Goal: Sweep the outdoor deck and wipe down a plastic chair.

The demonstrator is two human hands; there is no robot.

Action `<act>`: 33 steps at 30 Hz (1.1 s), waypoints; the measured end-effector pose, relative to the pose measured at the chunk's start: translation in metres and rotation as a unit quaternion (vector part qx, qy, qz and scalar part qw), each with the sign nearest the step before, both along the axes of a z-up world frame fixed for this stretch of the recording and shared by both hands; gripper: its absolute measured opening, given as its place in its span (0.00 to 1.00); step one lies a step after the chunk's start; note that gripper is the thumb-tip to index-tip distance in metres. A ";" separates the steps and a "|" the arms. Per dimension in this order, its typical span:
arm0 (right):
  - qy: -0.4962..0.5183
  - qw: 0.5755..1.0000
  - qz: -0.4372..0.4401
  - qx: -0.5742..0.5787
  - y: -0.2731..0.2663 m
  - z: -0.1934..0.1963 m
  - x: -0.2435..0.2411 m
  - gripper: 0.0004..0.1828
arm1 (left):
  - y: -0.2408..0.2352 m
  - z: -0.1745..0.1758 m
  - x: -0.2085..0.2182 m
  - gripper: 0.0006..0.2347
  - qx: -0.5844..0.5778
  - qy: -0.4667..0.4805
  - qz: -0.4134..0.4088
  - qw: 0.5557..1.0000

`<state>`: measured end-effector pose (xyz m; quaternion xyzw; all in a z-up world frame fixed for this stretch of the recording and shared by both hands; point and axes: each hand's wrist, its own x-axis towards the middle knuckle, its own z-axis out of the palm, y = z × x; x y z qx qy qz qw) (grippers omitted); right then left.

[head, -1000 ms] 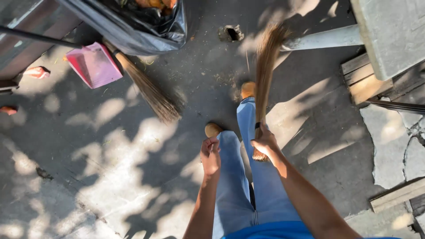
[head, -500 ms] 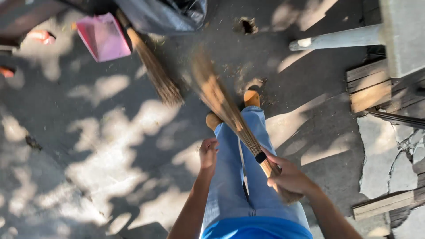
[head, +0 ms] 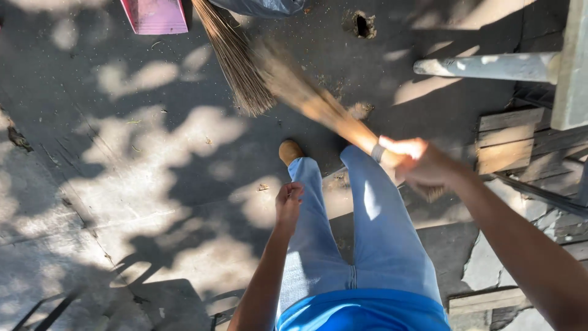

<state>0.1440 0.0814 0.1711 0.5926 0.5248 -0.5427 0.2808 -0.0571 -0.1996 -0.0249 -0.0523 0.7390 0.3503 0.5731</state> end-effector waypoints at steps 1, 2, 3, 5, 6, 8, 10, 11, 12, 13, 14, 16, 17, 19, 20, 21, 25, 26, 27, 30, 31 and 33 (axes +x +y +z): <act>0.002 1.000 0.008 0.001 -0.007 0.011 -0.002 0.44 | -0.002 0.004 0.003 0.08 0.001 0.002 0.008 1.000; 0.005 0.997 -0.037 -0.065 -0.012 0.023 -0.002 0.44 | -0.003 0.008 0.006 0.09 0.000 0.003 0.033 0.999; 0.007 0.988 -0.082 -0.130 -0.018 0.034 0.000 0.45 | -0.003 0.011 0.011 0.10 -0.001 0.005 0.059 0.998; 0.028 0.982 -0.075 -0.173 -0.037 -0.006 0.041 0.49 | 0.001 0.030 0.024 0.09 -0.016 0.006 0.092 0.996; 0.051 0.972 -0.070 -0.218 -0.040 -0.031 0.062 0.53 | 0.005 0.037 0.032 0.08 -0.033 0.009 0.122 0.992; 0.094 0.973 -0.073 -0.198 -0.021 -0.102 0.103 0.52 | -0.014 -0.012 0.061 0.09 -0.048 0.021 0.124 0.991; 0.126 0.969 -0.082 -0.197 0.000 -0.141 0.142 0.51 | -0.021 -0.018 0.103 0.10 -0.085 0.025 0.123 0.988; 0.106 0.983 -0.062 -0.135 0.018 -0.149 0.154 0.49 | -0.010 -0.004 0.125 0.10 -0.081 0.024 0.126 0.988; 0.095 0.993 -0.041 -0.060 0.043 -0.163 0.155 0.47 | 0.011 -0.002 0.132 0.10 -0.064 0.028 0.128 0.989; 0.097 0.993 -0.030 -0.063 0.045 -0.163 0.163 0.47 | 0.017 0.009 0.150 0.10 -0.066 0.030 0.139 0.988; 0.083 0.996 0.018 0.032 0.048 -0.165 0.170 0.47 | 0.027 0.017 0.162 0.09 -0.061 0.031 0.127 0.990; 0.070 0.988 0.073 0.120 0.042 -0.150 0.180 0.47 | 0.040 0.022 0.187 0.09 -0.063 0.032 0.123 0.990; 0.102 0.984 0.105 0.105 0.032 -0.133 0.182 0.47 | 0.040 0.021 0.200 0.09 -0.035 0.024 0.116 0.992; 0.135 0.977 0.142 0.087 0.003 -0.089 0.185 0.47 | 0.025 0.015 0.232 0.09 -0.008 0.019 0.117 0.993; 0.188 0.972 0.136 0.039 -0.007 -0.070 0.181 0.49 | 0.020 0.002 0.244 0.08 -0.007 0.015 0.123 0.992; 0.241 0.962 0.131 -0.011 -0.020 -0.050 0.176 0.50 | 0.015 -0.013 0.255 0.09 -0.005 0.011 0.128 0.992; 0.124 0.959 0.176 -0.186 -0.077 -0.035 0.167 0.51 | -0.046 -0.021 0.271 0.12 -0.100 0.034 0.015 0.994; 0.118 0.958 0.143 -0.220 -0.092 -0.056 0.170 0.50 | -0.072 -0.026 0.278 0.13 -0.134 0.028 0.034 0.990; 0.111 0.955 0.110 -0.254 -0.109 -0.075 0.172 0.48 | -0.098 -0.030 0.287 0.14 -0.168 0.021 0.053 0.984; 0.108 0.965 0.166 -0.174 -0.099 -0.116 0.171 0.40 | -0.125 0.014 0.285 0.09 -0.140 0.005 0.111 0.984; 0.118 0.964 0.171 -0.165 -0.081 -0.108 0.156 0.40 | -0.129 0.033 0.269 0.09 -0.131 0.016 0.115 0.985; 0.023 0.993 -0.019 -0.116 -0.055 -0.069 0.145 0.32 | -0.148 0.095 0.261 0.05 -0.063 0.048 0.229 0.970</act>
